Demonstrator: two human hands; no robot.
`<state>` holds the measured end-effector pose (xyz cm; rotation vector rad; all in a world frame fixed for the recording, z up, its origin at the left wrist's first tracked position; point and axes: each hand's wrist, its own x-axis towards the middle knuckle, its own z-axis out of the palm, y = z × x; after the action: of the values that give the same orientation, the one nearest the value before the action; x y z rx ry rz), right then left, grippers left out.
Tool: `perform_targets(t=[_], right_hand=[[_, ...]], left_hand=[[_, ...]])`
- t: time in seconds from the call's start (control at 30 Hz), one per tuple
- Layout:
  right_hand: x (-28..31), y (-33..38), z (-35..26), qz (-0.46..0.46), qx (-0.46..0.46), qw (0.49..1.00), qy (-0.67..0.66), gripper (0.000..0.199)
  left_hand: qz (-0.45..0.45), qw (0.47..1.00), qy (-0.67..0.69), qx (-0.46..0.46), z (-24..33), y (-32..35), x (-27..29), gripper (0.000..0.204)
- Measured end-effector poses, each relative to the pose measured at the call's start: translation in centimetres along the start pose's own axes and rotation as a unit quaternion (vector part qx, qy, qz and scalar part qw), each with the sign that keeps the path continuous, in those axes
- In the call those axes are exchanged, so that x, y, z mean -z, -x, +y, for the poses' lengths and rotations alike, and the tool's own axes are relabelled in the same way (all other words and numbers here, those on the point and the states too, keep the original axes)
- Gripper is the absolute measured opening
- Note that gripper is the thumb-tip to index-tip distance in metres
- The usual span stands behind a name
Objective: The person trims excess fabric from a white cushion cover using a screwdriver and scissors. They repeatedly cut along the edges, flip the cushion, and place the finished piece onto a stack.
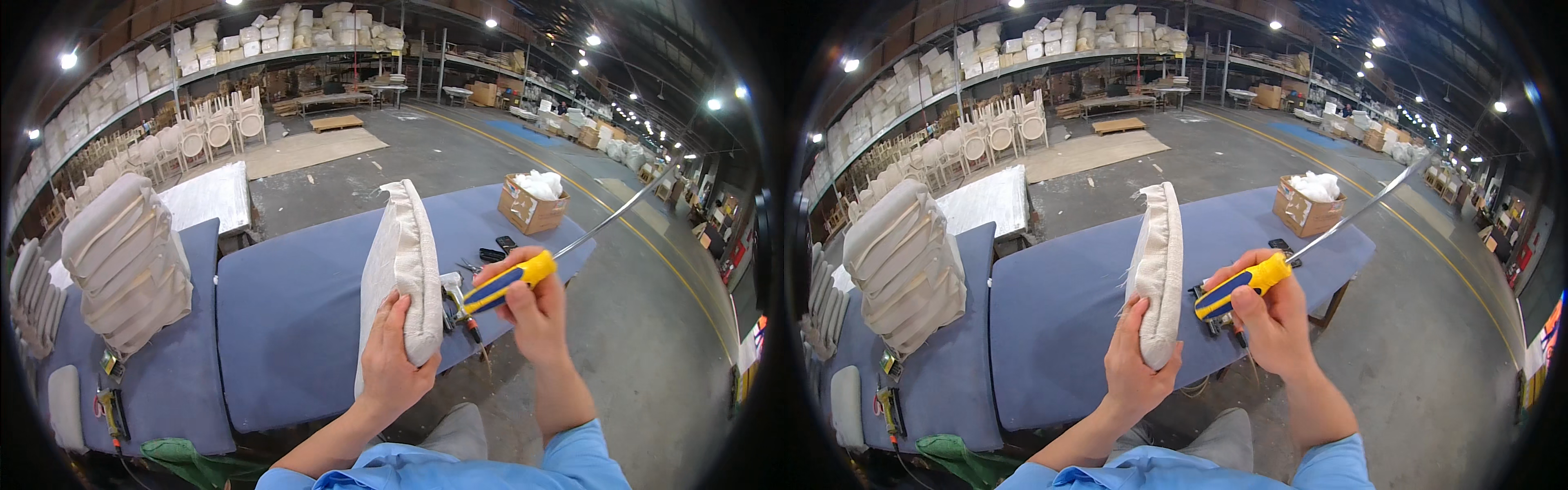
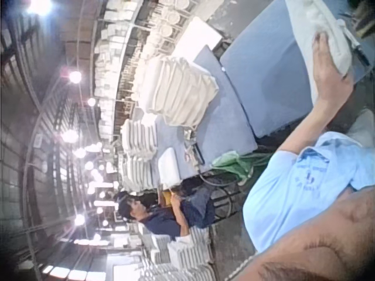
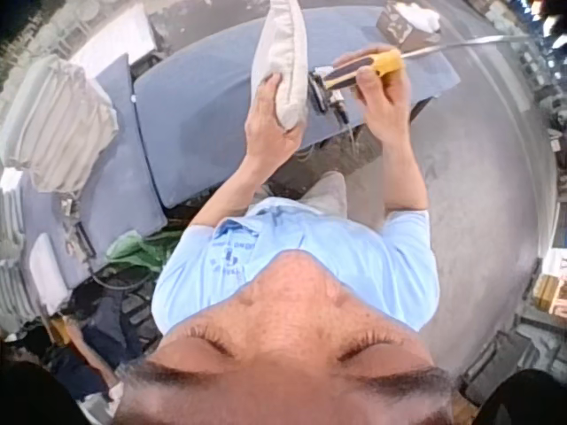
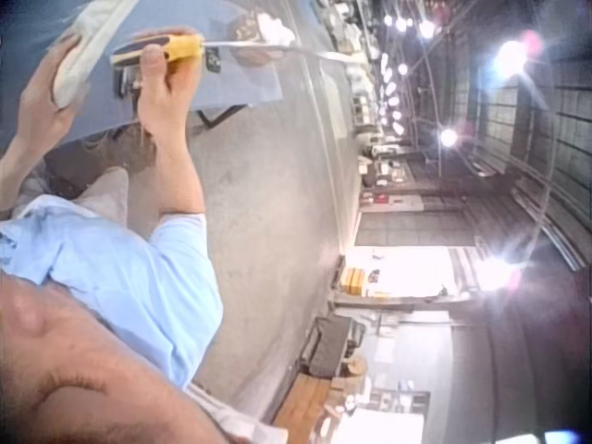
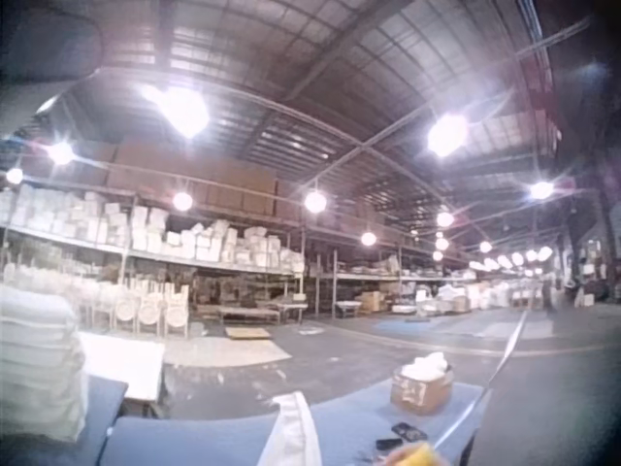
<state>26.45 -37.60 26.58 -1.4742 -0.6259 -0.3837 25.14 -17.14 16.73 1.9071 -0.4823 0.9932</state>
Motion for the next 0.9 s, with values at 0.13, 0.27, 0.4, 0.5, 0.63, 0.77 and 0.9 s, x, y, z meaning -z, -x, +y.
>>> perform_targets(t=[0.13, 0.27, 0.4, 0.5, 0.63, 0.77, 0.9], right_hand=[[0.3, 0.1, -7.7, 0.012, 0.189, 0.981, -0.05, 0.032], [-1.0, 1.4, -0.8, -0.163, 0.121, 0.952, 0.228, 0.031], [0.7, 1.4, -5.6, 0.019, 0.08, 0.993, -0.09, 0.032], [0.9, 1.9, -0.9, -0.073, 0.241, 0.926, 0.281, 0.028], [1.4, 1.9, -3.6, -0.02, 0.016, 0.999, 0.024, 0.033], [2.1, 3.0, -0.3, -0.136, 0.146, 0.915, 0.351, 0.035], [2.4, 3.7, -2.9, 0.054, 0.101, 0.993, -0.026, 0.035]], left_hand=[[-0.018, 0.999, 0.019, -0.032, 0.8, -0.1, -1.3, 0.079], [-0.044, 0.998, 0.018, -0.043, 1.5, 0.6, -2.2, 0.081], [-0.055, 0.996, 0.017, -0.062, 1.5, 0.8, -2.9, 0.081], [-0.043, 0.997, 0.004, -0.066, 1.0, 0.3, -3.5, 0.081], [-0.082, 0.995, 0.002, -0.059, 1.5, 1.2, -4.0, 0.083], [-0.096, 0.994, -0.008, -0.043, 1.9, 1.1, -5.2, 0.085], [-0.116, 0.992, 0.002, -0.045, 1.7, 0.9, -5.1, 0.085]])
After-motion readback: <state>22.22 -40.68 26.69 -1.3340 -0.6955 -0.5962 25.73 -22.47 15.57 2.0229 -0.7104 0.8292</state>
